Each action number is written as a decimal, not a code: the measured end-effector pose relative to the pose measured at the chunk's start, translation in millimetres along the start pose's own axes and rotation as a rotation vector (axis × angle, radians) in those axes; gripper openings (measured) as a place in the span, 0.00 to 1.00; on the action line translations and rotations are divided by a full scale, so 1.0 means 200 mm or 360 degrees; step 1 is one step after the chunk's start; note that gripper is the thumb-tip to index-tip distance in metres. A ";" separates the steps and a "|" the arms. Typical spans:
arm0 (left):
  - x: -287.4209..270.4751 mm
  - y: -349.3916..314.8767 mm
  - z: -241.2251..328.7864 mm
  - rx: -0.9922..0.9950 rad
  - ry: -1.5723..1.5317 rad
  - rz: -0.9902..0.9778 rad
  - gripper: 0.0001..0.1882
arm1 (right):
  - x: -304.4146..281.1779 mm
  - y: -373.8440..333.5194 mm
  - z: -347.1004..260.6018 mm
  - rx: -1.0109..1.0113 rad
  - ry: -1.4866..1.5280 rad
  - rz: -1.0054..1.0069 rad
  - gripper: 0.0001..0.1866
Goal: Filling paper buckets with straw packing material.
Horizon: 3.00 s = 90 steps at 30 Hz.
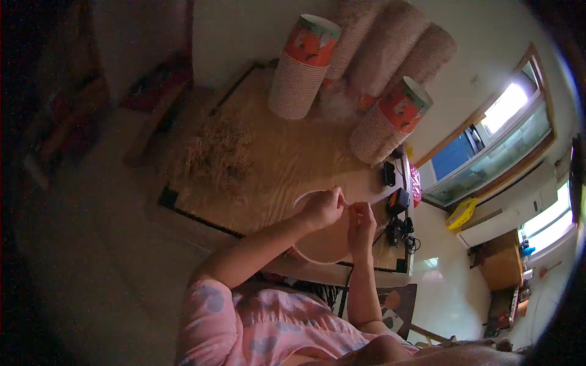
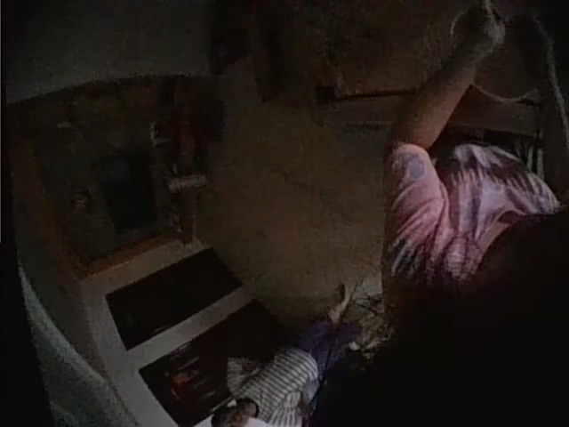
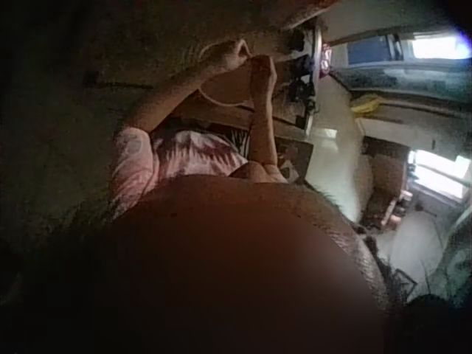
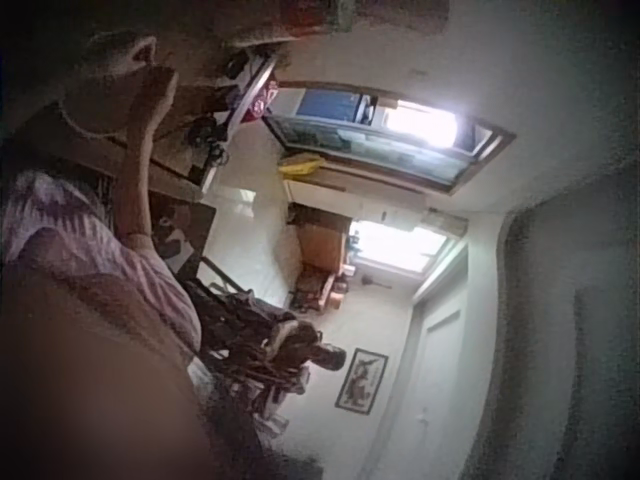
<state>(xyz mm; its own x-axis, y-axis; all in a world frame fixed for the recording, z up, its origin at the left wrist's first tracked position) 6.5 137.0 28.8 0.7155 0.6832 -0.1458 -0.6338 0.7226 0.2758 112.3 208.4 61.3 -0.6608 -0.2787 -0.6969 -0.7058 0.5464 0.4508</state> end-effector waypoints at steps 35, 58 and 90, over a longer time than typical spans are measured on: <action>-0.03 -0.12 -0.17 -0.0620 -0.1587 -0.0047 0.12 | 0.18 0.20 -0.07 -0.0359 -0.0259 -0.0639 0.05; -0.12 -0.18 0.03 0.0569 0.0144 0.0189 0.12 | 0.29 0.24 -0.18 -0.0548 -0.0253 -0.0992 0.09; -0.15 -0.23 0.07 0.0589 0.0264 0.0368 0.10 | 0.31 0.29 -0.18 -0.0545 0.0114 -0.1167 0.07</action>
<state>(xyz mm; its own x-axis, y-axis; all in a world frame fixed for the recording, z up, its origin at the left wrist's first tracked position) 17.8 81.0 33.7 0.4920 0.8513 -0.1821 -0.6023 0.4839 0.6349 21.7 193.8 63.9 -0.0066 -0.5281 -0.8491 -0.9969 -0.0633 0.0471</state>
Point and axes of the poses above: each hand's wrist, its own y-axis towards the middle knuckle, its own x-axis out of the palm, z = x × y, the point moved 9 cm from there along y, towards the middle knuckle, and after that the axes turned 15 degrees about -y, right-handed, at the moved point
